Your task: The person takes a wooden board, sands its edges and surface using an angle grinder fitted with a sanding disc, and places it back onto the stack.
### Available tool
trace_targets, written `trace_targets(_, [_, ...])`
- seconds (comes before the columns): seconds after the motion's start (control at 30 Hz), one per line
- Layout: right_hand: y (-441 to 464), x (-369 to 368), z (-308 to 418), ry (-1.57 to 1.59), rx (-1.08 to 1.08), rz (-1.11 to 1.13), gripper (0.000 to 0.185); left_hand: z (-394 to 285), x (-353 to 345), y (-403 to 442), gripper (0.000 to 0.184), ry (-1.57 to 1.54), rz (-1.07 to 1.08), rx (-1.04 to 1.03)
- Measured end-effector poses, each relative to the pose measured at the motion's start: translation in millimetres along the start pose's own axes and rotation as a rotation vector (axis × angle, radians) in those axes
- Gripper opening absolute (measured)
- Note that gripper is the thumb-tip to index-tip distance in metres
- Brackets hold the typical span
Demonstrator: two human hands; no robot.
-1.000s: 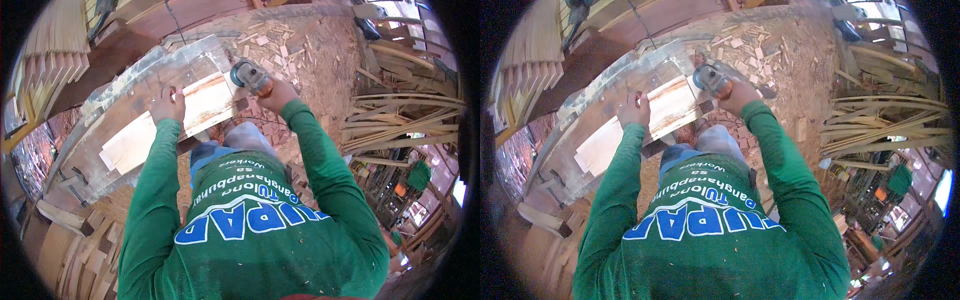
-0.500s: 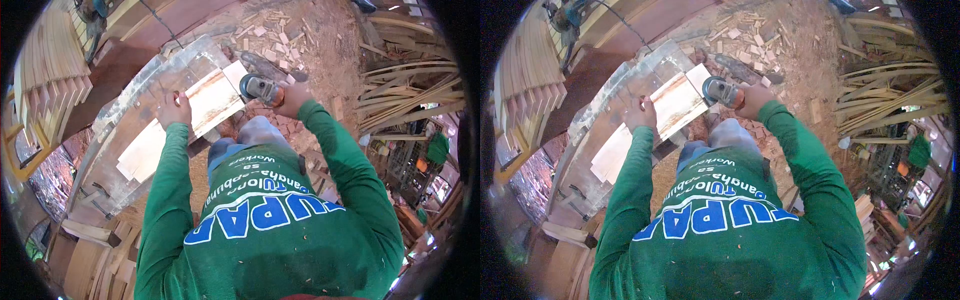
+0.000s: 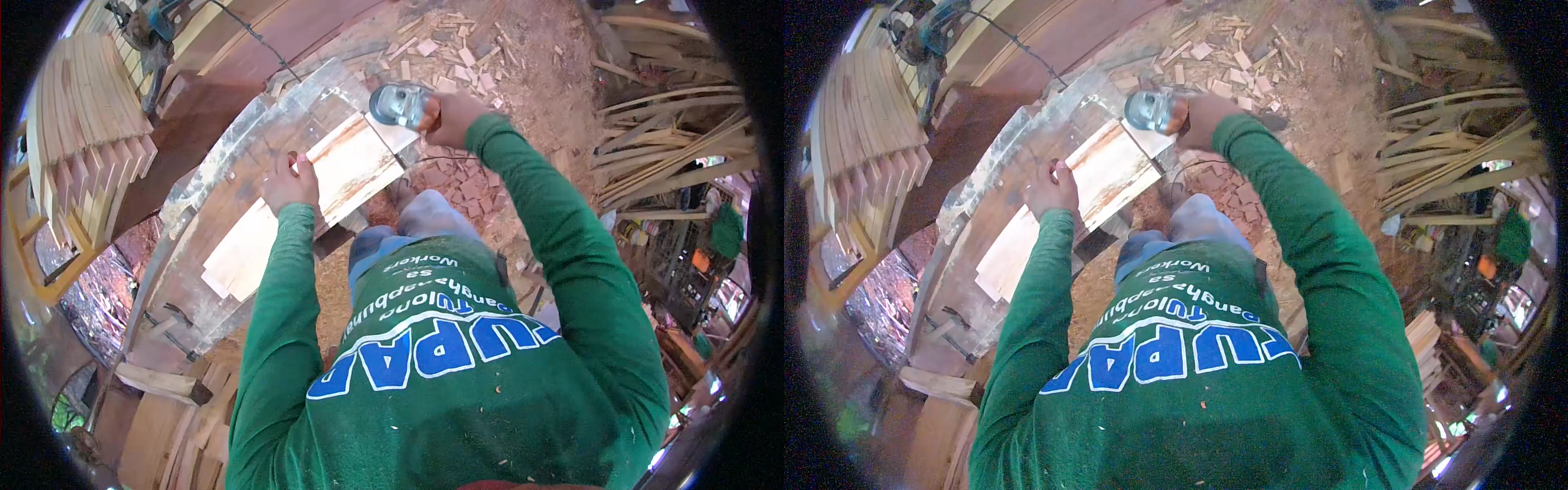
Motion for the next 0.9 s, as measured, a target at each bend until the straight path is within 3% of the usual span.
trace_targets(0.17, [-26, -13, -13, 0.018, 0.009, 0.05, 0.054, 9, -11, 2, 0.039, 0.043, 0.001, -0.008])
trace_targets(0.37, [-62, -20, -17, -0.047, -0.044, 0.03, 0.053, 5, -6, 0, 0.041, 0.021, 0.034, 0.03])
trace_targets(0.6, [-29, -13, -4, -0.041, -0.012, 0.057, 0.042, 4, -6, 1, 0.036, 0.003, -0.044, -0.019])
trace_targets(0.9, [7, -2, 12, 0.001, 0.048, 0.017, 0.044, 6, -9, 3, 0.034, -0.008, 0.009, 0.027])
Point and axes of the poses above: each hand's wrist, its own y-axis towards the middle knuckle, its own x-axis out of the back of the hand, z = x × y, the point moved 8 cm from there along y, towards the middle knuckle, and after that the axes turned 13 degrees about y, right-handed, at the moved point
